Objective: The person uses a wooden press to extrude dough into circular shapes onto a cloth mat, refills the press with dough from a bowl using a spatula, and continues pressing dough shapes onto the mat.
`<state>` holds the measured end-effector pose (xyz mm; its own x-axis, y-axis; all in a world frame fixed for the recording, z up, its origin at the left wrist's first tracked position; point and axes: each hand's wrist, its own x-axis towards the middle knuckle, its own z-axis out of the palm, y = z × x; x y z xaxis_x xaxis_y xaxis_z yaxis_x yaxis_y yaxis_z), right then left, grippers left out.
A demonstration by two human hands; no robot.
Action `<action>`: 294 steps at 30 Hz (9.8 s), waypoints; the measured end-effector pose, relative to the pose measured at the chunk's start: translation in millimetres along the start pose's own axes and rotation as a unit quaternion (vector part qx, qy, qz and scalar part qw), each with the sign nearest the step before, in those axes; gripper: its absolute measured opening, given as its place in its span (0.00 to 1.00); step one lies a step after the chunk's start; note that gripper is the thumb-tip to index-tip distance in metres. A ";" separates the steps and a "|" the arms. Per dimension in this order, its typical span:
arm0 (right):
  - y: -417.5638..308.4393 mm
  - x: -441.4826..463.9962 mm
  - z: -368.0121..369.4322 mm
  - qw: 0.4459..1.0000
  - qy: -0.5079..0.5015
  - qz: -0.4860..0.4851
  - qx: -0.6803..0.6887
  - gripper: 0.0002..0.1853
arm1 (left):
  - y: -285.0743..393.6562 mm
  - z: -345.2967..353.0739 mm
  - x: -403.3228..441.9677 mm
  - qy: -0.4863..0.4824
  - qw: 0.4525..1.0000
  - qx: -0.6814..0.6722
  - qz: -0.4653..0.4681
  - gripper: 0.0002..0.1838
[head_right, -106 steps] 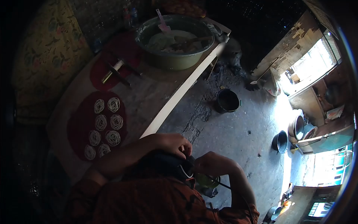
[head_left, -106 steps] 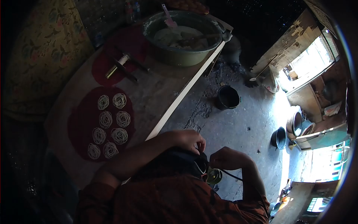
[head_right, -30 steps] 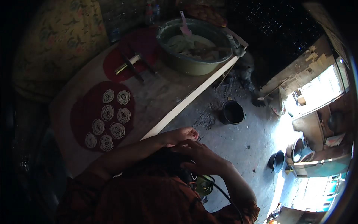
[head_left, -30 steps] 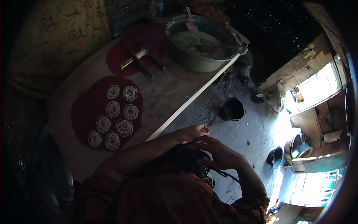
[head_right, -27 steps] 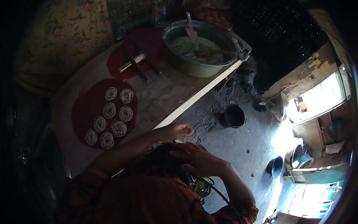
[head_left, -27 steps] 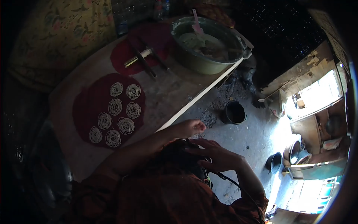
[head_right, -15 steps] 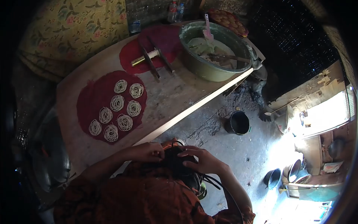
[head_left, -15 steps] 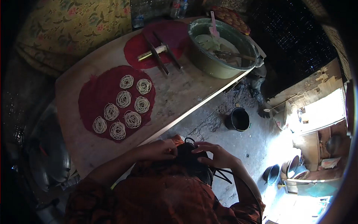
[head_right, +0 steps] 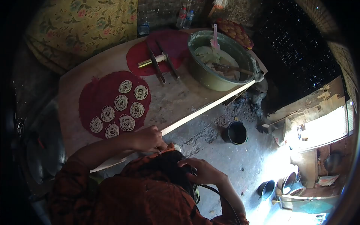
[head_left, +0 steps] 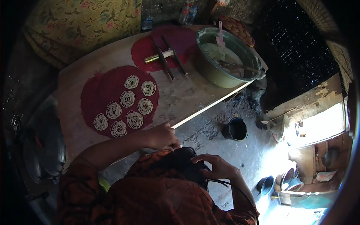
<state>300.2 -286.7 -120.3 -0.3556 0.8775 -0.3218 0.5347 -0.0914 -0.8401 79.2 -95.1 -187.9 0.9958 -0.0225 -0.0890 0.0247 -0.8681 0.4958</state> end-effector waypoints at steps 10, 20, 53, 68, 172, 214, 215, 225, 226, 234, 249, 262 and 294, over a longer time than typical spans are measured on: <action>-17.6 30.4 -8.2 0.988 -0.140 -0.056 -0.039 0.21 | 20.1 -42.1 -23.6 0.122 0.982 0.125 0.072 0.03; -32.0 47.6 -4.3 0.993 -0.112 0.003 -0.043 0.41 | 8.2 -12.9 -37.7 0.119 0.991 0.056 0.007 0.05; -6.8 39.3 36.6 0.959 0.019 -0.015 -0.283 0.17 | 44.3 -13.1 -51.2 0.178 0.981 0.075 0.019 0.05; 36.3 68.9 22.8 0.991 0.000 0.011 0.131 0.11 | 27.3 -16.3 5.5 0.093 0.989 -0.093 0.071 0.06; -11.4 41.9 -9.7 0.986 0.095 -0.122 -0.066 0.16 | 69.2 40.3 -1.0 0.319 0.887 -0.316 -0.108 0.09; -7.2 -51.2 -9.9 0.945 -0.008 0.000 -0.326 0.03 | 62.3 49.3 6.2 0.254 0.831 -0.435 -0.237 0.09; -1.6 -50.9 -10.0 0.945 -0.002 -0.002 -0.327 0.03 | 59.8 52.0 9.2 0.254 0.834 -0.430 -0.235 0.09; -9.0 -60.4 31.3 0.853 0.052 0.054 0.517 0.30 | 42.1 71.8 29.3 0.228 0.878 -0.383 -0.174 0.09; -21.2 -36.7 37.2 0.805 0.071 -0.053 0.586 0.29 | 40.1 77.7 33.8 0.242 0.886 -0.374 -0.130 0.09; -170.9 21.5 -67.5 0.509 -0.132 -0.717 0.457 0.20 | 67.4 75.4 44.7 0.179 0.919 -0.333 -0.112 0.11; -49.3 214.4 32.1 0.761 -0.572 -0.143 -0.271 0.24 | 91.2 107.5 -173.4 0.210 0.868 -0.343 -0.290 0.26; -19.6 174.1 46.5 0.823 -0.508 -0.062 -0.246 0.05 | 228.7 211.3 -249.6 0.381 0.522 -0.534 -0.545 0.24; 126.0 439.9 -230.2 0.966 0.112 0.198 0.120 0.22 | -23.8 15.5 -171.5 0.428 0.708 -0.080 -0.557 0.27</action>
<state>387.5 196.2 -267.2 0.0301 0.8285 -0.5592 0.3931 -0.5242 -0.7554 -93.5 -78.3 -197.8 0.0395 0.9990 0.0206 0.7780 -0.0437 0.6267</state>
